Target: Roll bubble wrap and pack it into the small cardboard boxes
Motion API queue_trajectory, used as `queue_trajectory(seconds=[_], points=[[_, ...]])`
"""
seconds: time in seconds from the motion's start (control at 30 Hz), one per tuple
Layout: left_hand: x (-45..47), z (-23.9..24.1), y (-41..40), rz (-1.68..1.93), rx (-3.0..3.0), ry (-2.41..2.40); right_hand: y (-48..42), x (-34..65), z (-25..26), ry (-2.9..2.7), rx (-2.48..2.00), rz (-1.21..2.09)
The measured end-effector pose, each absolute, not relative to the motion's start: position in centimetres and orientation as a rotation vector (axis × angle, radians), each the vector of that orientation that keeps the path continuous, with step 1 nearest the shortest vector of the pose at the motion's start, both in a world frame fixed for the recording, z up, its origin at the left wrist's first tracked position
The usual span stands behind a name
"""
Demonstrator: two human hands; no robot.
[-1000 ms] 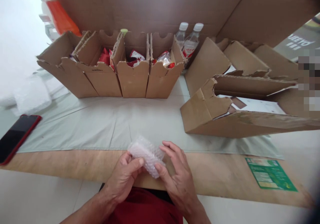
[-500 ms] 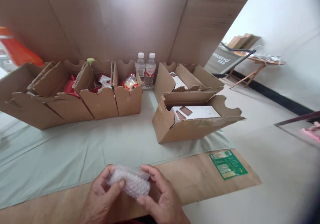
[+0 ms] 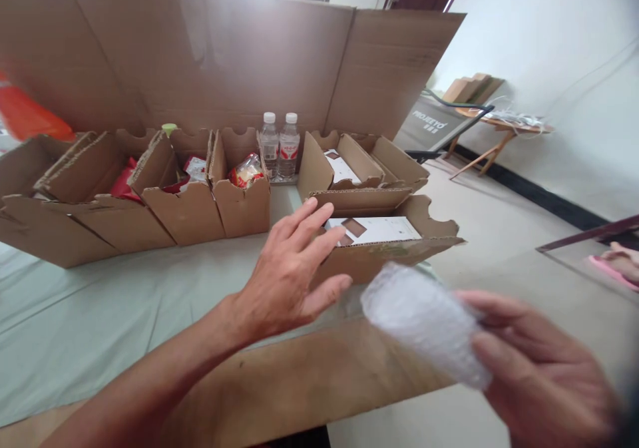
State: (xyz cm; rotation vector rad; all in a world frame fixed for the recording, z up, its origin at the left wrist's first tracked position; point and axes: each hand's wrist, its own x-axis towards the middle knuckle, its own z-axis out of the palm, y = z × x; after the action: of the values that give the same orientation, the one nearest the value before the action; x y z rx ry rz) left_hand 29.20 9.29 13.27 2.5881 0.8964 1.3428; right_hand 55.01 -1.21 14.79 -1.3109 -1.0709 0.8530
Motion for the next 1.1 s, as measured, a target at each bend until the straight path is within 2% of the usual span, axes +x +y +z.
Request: queue_trajectory(seconds=[0.1, 0.2, 0.33, 0.43, 0.5, 0.73, 0.87, 1.1], points=[[30.2, 12.5, 10.9, 1.333, 2.617, 0.935, 2.3, 56.3, 18.2, -1.076, -1.262, 0.710], [30.3, 11.1, 10.5, 1.419, 2.540, 0.995, 6.7, 55.8, 21.0, -1.249, -1.280, 0.722], [30.3, 10.1, 9.6, 1.507, 2.443, 1.029, 12.3, 52.9, 22.9, -1.922, -1.481, 0.717], [30.5, 9.9, 9.6, 1.503, 2.434, 1.035, 15.2, 49.4, 23.1, -2.439, -1.710, 0.437], [30.7, 9.9, 9.6, 1.503, 2.426, 1.040, 16.3, 46.9, 22.7, -2.595, -1.809, 0.308], [30.1, 10.1, 9.9, 1.491, 2.305, 0.962, 16.7, 44.2, 20.3, -2.768, -1.725, 0.362], [29.9, 10.0, 9.7, 1.496, 2.241, 0.934, 16.5, 45.9, 20.8, -2.895, -1.556, 0.487], [31.0, 8.8, 8.0, 1.711, 1.975, 1.098, 15.8, 46.6, 21.6, -2.874, -1.522, 0.394]])
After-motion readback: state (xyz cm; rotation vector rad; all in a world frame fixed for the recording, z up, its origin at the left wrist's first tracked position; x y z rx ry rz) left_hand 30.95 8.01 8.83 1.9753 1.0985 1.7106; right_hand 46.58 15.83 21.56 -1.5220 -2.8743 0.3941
